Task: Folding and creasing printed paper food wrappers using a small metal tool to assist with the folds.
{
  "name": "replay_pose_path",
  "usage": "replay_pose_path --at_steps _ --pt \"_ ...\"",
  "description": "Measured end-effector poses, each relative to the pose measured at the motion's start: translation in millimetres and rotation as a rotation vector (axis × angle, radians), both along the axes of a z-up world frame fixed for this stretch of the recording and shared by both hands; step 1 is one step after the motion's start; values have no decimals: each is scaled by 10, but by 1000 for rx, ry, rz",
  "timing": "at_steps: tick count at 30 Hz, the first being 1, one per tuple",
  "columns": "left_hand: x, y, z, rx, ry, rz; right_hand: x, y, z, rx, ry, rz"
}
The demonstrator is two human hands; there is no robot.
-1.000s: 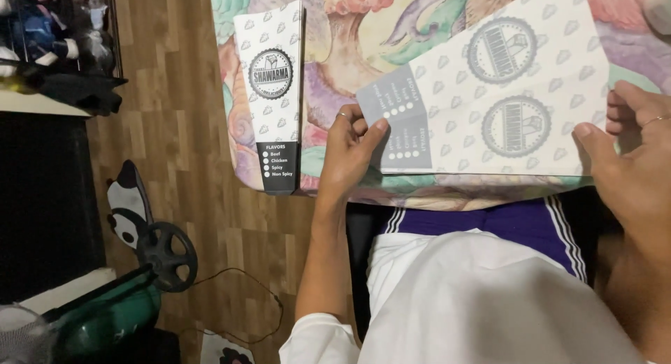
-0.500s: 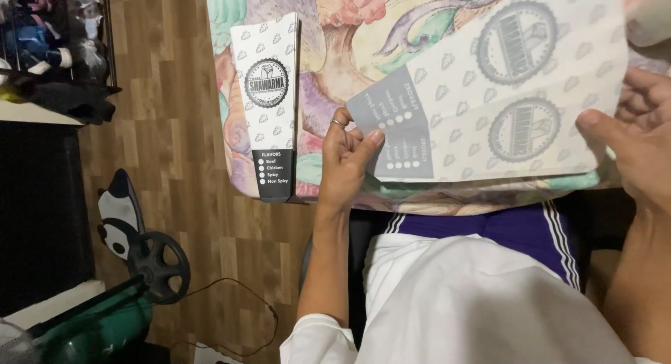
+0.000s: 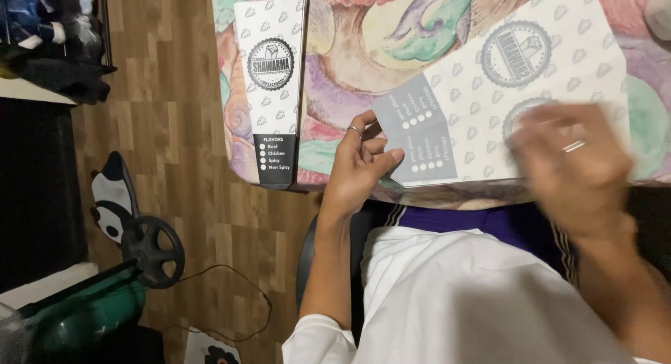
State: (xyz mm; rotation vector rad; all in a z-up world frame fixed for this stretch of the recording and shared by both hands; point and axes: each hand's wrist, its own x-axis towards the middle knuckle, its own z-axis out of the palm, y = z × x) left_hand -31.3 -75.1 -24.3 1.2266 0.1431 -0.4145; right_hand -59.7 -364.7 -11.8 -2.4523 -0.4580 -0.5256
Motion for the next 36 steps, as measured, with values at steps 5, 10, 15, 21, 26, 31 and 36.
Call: replay_pose_path --at_steps 5,10,15,21,26,31,36 --pt "-43 -65 165 -63 16 35 137 665 249 181 -29 466" --pt "-166 -45 219 -155 -58 -6 171 726 271 166 -61 460" --pt "-266 -71 175 -239 -85 26 170 691 284 139 -54 465" --pt "-292 -98 196 -241 -133 18 181 660 349 140 -38 474" --pt "-297 -125 166 -250 -145 35 190 643 359 109 -105 486" --pt "-304 -159 189 -227 -164 44 190 654 388 52 -164 502" --pt "-311 -205 194 -254 -153 66 179 643 296 89 -259 475"
